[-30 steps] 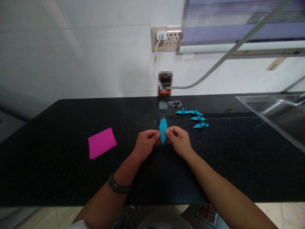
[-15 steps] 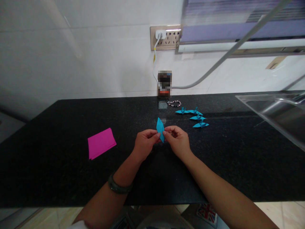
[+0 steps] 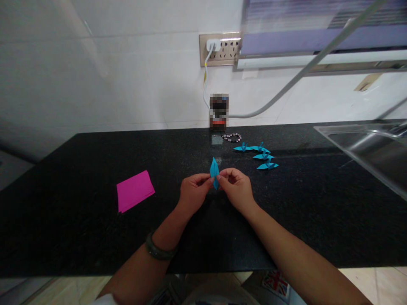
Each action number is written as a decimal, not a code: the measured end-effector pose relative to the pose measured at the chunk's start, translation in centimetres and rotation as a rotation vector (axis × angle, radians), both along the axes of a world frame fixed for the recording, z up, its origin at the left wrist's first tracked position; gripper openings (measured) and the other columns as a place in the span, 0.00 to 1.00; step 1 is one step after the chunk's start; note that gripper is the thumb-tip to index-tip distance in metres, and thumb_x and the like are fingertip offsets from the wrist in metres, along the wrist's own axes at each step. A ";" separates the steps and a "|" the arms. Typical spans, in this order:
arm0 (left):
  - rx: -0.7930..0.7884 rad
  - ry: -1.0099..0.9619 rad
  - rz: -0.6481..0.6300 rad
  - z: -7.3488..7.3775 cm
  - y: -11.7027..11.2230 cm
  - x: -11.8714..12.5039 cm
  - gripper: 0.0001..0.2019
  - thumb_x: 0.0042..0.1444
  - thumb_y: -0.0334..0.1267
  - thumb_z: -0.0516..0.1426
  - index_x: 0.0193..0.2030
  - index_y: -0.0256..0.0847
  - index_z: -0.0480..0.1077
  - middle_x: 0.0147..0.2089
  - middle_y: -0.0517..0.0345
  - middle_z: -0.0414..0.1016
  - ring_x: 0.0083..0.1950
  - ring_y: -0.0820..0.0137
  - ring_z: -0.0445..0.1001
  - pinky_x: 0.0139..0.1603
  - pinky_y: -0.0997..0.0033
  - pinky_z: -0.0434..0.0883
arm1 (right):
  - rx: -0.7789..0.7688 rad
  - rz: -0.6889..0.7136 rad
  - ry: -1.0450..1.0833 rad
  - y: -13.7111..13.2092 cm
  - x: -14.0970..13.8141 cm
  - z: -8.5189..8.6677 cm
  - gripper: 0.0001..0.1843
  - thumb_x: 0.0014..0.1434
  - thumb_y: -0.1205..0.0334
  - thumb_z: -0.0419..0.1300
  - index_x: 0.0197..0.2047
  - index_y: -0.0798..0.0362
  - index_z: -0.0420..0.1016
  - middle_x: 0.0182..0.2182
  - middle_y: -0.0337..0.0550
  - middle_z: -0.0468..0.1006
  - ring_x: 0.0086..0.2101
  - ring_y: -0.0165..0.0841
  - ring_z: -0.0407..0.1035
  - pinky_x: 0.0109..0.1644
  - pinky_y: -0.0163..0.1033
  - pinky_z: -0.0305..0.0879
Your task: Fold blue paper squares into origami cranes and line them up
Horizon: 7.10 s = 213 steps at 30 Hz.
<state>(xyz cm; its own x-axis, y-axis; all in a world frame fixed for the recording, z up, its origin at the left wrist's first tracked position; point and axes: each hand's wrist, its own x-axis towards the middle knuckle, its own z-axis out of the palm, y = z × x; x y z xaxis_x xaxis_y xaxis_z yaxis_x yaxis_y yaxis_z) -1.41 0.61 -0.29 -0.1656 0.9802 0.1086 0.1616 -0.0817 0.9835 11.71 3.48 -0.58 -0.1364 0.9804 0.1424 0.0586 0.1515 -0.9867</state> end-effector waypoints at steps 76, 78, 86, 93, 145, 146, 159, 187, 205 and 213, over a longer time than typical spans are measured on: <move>0.121 0.047 0.155 0.4 -0.2 0.2 0.08 0.46 0.38 0.59 0.32 0.38 0.71 0.28 0.58 0.74 0.29 0.72 0.72 0.30 0.74 0.69 | -0.021 0.249 0.093 0.8 0.4 -0.1 0.09 0.52 0.58 0.55 0.33 0.54 0.71 0.24 0.38 0.70 0.26 0.28 0.64 0.30 0.34 0.63; 0.113 -0.012 0.145 0.4 -0.1 0.2 0.09 0.45 0.37 0.60 0.34 0.38 0.70 0.29 0.58 0.74 0.29 0.73 0.73 0.30 0.75 0.69 | -0.018 0.232 0.083 0.7 0.3 -0.1 0.08 0.52 0.58 0.56 0.31 0.54 0.71 0.23 0.37 0.69 0.25 0.28 0.63 0.30 0.34 0.63; 0.035 0.174 0.126 0.6 -0.3 0.2 0.06 0.46 0.37 0.58 0.31 0.38 0.73 0.28 0.58 0.75 0.29 0.72 0.72 0.29 0.75 0.68 | 0.095 0.055 -0.010 0.2 -0.1 -0.3 0.09 0.50 0.63 0.57 0.36 0.51 0.65 0.23 0.35 0.68 0.22 0.26 0.63 0.25 0.31 0.60; 0.003 0.230 0.085 1.0 -0.1 0.1 0.09 0.47 0.39 0.57 0.32 0.38 0.75 0.29 0.56 0.77 0.30 0.69 0.73 0.31 0.72 0.68 | 0.262 0.038 -0.260 0.5 0.3 -0.7 0.08 0.52 0.64 0.54 0.35 0.53 0.72 0.29 0.42 0.72 0.29 0.30 0.66 0.33 0.35 0.64; -0.089 -0.234 -0.010 0.5 0.1 0.2 0.10 0.45 0.40 0.59 0.32 0.35 0.73 0.29 0.56 0.75 0.31 0.71 0.72 0.34 0.71 0.69 | 0.008 0.042 0.131 0.1 -0.3 -0.2 0.12 0.47 0.60 0.61 0.36 0.52 0.68 0.27 0.40 0.75 0.25 0.30 0.69 0.27 0.35 0.65; -0.066 -0.212 0.001 0.5 0.1 0.2 0.10 0.45 0.39 0.59 0.32 0.36 0.73 0.29 0.56 0.75 0.30 0.72 0.71 0.34 0.71 0.68 | -0.002 0.051 0.148 0.1 -0.3 -0.2 0.12 0.46 0.60 0.61 0.36 0.52 0.68 0.26 0.40 0.75 0.25 0.30 0.69 0.28 0.35 0.65; -0.123 -0.389 0.060 0.6 0.2 0.1 0.10 0.41 0.39 0.62 0.28 0.35 0.73 0.25 0.59 0.72 0.25 0.76 0.68 0.30 0.74 0.67 | -0.144 0.205 0.118 0.5 0.1 0.4 0.08 0.44 0.61 0.62 0.29 0.55 0.71 0.20 0.34 0.69 0.21 0.25 0.62 0.25 0.32 0.59; -0.280 -0.727 -0.139 0.2 0.6 -0.7 0.11 0.43 0.40 0.62 0.24 0.34 0.68 0.21 0.63 0.66 0.21 0.81 0.63 0.24 0.80 0.62 | -0.205 0.396 0.136 0.7 0.7 0.3 0.12 0.49 0.55 0.59 0.28 0.56 0.73 0.22 0.38 0.71 0.22 0.25 0.62 0.26 0.32 0.60; -0.217 -0.664 -0.222 0.3 0.6 -1.0 0.06 0.43 0.34 0.62 0.27 0.32 0.71 0.24 0.60 0.71 0.22 0.81 0.66 0.24 0.81 0.65 | -0.264 0.497 0.086 0.9 1.3 0.4 0.09 0.50 0.59 0.57 0.27 0.56 0.68 0.19 0.33 0.66 0.17 0.21 0.59 0.20 0.29 0.58; -0.205 -0.675 -0.202 0.4 0.5 -1.0 0.06 0.44 0.35 0.62 0.27 0.33 0.71 0.24 0.59 0.71 0.23 0.81 0.67 0.25 0.81 0.65 | -0.419 0.559 0.141 0.8 1.5 0.9 0.06 0.48 0.62 0.58 0.27 0.56 0.67 0.17 0.32 0.64 0.16 0.21 0.58 0.19 0.29 0.60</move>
